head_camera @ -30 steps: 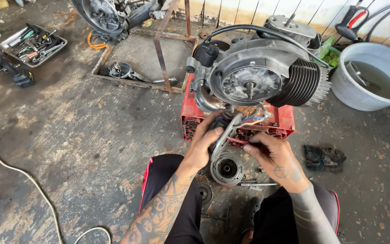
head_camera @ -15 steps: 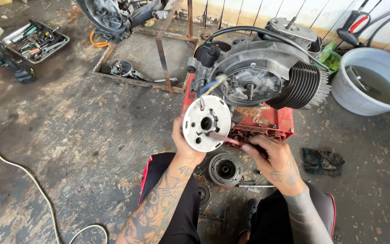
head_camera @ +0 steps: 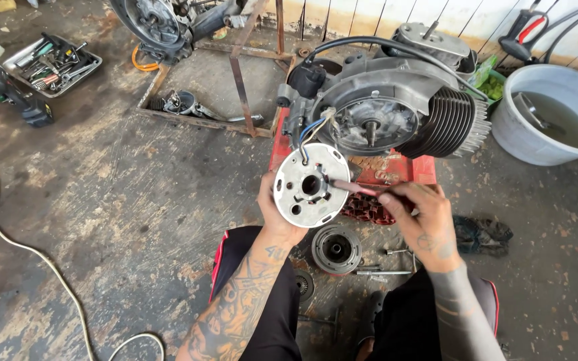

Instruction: The person uses a red-handled screwdriver to clean the inside of a circular metal component, likely a stator, held in their left hand. They then place the component down and use the screwdriver to scrape and clean the surface of the engine casing and the area around the crankshaft.

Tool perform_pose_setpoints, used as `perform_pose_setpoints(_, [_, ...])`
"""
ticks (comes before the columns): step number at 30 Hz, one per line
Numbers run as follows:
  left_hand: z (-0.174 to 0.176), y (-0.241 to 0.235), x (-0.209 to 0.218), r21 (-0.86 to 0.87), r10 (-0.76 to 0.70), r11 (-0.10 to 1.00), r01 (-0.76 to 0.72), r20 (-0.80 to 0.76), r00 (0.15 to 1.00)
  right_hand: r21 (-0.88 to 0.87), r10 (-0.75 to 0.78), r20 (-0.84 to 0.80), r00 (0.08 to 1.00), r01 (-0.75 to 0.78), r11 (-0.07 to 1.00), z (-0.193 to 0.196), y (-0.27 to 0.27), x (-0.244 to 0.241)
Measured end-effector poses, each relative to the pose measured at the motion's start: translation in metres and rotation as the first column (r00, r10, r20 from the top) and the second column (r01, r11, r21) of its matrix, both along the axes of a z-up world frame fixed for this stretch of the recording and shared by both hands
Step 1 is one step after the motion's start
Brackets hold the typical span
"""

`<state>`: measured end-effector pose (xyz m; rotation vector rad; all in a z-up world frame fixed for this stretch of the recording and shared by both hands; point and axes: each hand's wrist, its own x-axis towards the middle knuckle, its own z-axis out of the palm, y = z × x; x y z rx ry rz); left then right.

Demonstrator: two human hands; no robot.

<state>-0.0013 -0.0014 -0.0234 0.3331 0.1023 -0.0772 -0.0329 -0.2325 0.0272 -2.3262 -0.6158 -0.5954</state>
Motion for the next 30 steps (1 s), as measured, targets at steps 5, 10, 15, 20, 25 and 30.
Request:
perform_pose_setpoints(5, [0.004,0.004,0.003,-0.013,-0.018,1.0,0.018,-0.01,1.0,0.026,0.076,-0.019,0.997,-0.076,0.997,0.013,0.029,-0.015])
perform_pose_setpoints(10, [0.002,0.008,0.0,-0.019,-0.049,0.999,0.048,-0.064,0.997,-0.004,-0.093,0.127,0.988,0.094,0.996,-0.013,-0.014,0.01])
perform_pose_setpoints(15, [0.0,0.01,-0.005,-0.031,-0.065,0.998,0.063,-0.074,0.995,-0.031,0.026,0.135,0.99,-0.022,0.999,0.002,0.024,-0.01])
perform_pose_setpoints(20, [0.0,0.009,-0.002,-0.038,-0.09,0.996,0.086,-0.123,0.988,0.014,-0.134,0.167,0.977,0.134,0.991,-0.014,-0.023,0.016])
perform_pose_setpoints(25, [0.029,0.001,-0.013,0.043,-0.177,0.983,0.181,-0.09,0.98,0.004,-0.176,0.182,0.967,0.179,0.984,-0.007,-0.013,0.005])
perform_pose_setpoints(30, [0.029,-0.007,-0.019,0.071,-0.216,0.971,0.227,-0.14,0.966,0.039,-0.162,0.181,0.97,0.158,0.987,0.009,0.0,-0.006])
